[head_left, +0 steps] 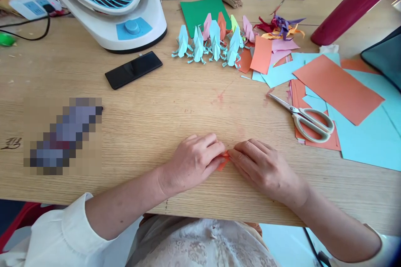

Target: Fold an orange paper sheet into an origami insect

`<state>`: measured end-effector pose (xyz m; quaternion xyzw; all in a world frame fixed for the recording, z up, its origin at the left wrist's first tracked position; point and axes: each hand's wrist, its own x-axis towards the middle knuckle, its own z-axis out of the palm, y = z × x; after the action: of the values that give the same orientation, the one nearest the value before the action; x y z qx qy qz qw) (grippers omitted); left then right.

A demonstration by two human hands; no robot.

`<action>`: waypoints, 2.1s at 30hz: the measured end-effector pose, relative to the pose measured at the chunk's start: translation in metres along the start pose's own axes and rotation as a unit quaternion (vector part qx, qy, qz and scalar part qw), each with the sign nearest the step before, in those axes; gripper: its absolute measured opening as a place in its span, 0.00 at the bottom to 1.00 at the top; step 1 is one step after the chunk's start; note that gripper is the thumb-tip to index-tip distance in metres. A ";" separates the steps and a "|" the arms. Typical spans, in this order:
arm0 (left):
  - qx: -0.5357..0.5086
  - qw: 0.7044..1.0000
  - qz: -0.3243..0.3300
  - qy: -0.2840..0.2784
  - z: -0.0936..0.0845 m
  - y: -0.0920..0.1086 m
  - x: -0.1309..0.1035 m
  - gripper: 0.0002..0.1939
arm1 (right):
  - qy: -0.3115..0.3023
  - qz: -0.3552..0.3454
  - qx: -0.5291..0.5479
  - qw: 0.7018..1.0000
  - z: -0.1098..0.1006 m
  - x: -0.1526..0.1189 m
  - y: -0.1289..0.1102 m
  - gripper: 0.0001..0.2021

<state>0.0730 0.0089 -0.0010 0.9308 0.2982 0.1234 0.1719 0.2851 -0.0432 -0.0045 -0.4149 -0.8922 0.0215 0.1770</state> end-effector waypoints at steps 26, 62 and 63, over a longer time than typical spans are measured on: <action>0.054 0.995 -0.076 -0.024 0.008 0.019 0.006 0.07 | -0.046 0.155 0.101 0.982 0.003 0.007 -0.011 0.08; -0.661 0.692 -0.213 0.194 -0.006 0.008 0.044 0.13 | 0.150 0.321 0.576 0.736 0.009 0.058 0.001 0.20; -0.664 0.691 -0.216 0.189 -0.005 0.006 0.043 0.14 | 0.152 0.322 0.580 0.733 0.012 0.057 0.001 0.20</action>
<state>0.1082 0.0308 0.0111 0.4408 0.3581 0.4222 0.7066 0.2477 0.0012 0.0015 -0.4919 -0.4806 0.5274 0.4989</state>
